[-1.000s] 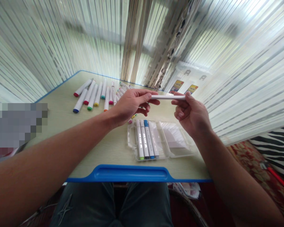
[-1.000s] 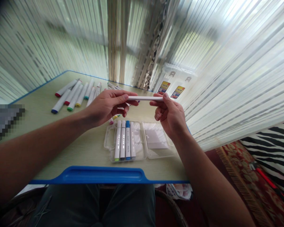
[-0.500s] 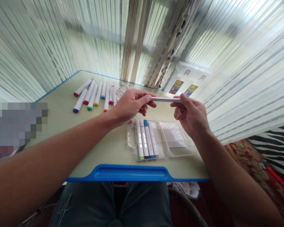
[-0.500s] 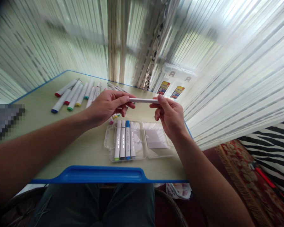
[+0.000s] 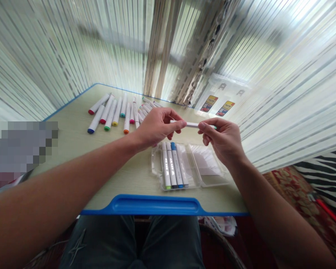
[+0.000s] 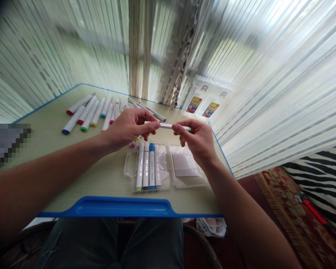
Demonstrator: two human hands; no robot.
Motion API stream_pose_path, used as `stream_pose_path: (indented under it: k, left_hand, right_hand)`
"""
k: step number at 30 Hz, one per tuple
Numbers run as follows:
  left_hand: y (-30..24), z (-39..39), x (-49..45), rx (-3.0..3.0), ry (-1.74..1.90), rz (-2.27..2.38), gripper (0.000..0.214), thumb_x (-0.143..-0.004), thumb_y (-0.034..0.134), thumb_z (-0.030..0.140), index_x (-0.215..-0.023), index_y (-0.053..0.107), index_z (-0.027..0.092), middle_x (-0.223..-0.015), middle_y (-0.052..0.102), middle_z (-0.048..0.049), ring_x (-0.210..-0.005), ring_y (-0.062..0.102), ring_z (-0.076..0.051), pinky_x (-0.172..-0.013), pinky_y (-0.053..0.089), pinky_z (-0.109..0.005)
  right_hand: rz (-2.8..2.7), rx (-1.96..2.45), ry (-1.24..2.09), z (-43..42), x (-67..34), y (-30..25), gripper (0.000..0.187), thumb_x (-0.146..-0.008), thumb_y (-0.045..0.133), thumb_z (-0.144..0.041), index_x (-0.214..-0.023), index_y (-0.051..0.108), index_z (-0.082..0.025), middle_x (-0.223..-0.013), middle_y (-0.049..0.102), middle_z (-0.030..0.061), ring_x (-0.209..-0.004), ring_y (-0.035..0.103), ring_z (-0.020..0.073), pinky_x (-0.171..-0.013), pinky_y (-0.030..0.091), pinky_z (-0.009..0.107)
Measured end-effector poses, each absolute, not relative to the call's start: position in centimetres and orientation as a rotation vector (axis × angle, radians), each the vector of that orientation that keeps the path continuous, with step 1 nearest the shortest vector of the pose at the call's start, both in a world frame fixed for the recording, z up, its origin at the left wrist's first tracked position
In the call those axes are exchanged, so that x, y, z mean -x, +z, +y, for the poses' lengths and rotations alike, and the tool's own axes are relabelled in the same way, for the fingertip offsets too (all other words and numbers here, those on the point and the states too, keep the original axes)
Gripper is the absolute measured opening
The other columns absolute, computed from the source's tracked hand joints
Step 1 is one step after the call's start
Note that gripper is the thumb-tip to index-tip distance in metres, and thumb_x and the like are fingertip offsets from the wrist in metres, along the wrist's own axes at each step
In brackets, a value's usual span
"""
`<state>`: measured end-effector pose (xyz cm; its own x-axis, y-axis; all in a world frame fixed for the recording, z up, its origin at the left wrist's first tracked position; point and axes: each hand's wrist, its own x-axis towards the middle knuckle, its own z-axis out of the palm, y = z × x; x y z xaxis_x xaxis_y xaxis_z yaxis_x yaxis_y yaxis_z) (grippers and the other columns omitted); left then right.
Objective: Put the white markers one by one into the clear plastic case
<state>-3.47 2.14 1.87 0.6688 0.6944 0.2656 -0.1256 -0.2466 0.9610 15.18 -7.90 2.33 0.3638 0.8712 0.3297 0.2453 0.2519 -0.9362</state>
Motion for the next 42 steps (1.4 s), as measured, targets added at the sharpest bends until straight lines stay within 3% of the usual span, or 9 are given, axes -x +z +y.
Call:
stream_pose_path:
  k: [14,20,27,42]
  left_hand:
    - [1.1,2.2,3.3,-1.763,0.755,0.381,0.034,-0.076,0.085,0.039,-0.081,0.066,0.012,-0.066,0.070,-0.0067,-0.052,0.061,-0.010,-0.044,0.046,-0.020]
    - [1.1,2.2,3.3,-1.814,0.785,0.407,0.025,-0.084,0.078,0.034,-0.085,0.069,0.011,-0.069,0.070,-0.0066,-0.050,0.058,-0.009,-0.044,0.044,-0.020]
    - [1.7,2.1,3.0,-1.668,0.833,0.494,0.013,-0.092,0.064,0.017,-0.102,0.070,0.009,-0.085,0.072,-0.0080,-0.050,0.056,-0.007,-0.046,0.049,-0.022]
    - [2.3,2.0,3.1,-1.274,0.801,0.475,0.023,-0.095,0.047,0.013,-0.100,0.068,0.008,-0.082,0.072,-0.0097,-0.049,0.057,-0.009,-0.047,0.048,-0.025]
  right_hand:
    - [-1.373,1.411,0.474,-8.4,-15.2,2.1,0.039,-0.063,0.091,-0.050,-0.072,0.073,-0.017,-0.048,0.059,-0.0022,-0.039,0.049,0.0089,-0.038,0.035,0.022]
    - [-1.333,1.373,0.480,-8.2,-15.2,2.0,0.037,-0.063,0.092,-0.048,-0.075,0.074,-0.018,-0.053,0.062,-0.0017,-0.040,0.050,0.0090,-0.037,0.037,0.022]
    - [-1.163,1.282,0.582,-8.0,-15.3,2.4,0.029,-0.075,0.085,-0.043,-0.087,0.076,-0.019,-0.068,0.072,0.0020,-0.040,0.049,0.0071,-0.038,0.037,0.024]
    - [-1.096,1.202,0.735,-7.9,-15.5,2.9,0.024,-0.089,0.068,-0.041,-0.095,0.076,-0.020,-0.078,0.076,0.0050,-0.042,0.051,0.0087,-0.039,0.039,0.026]
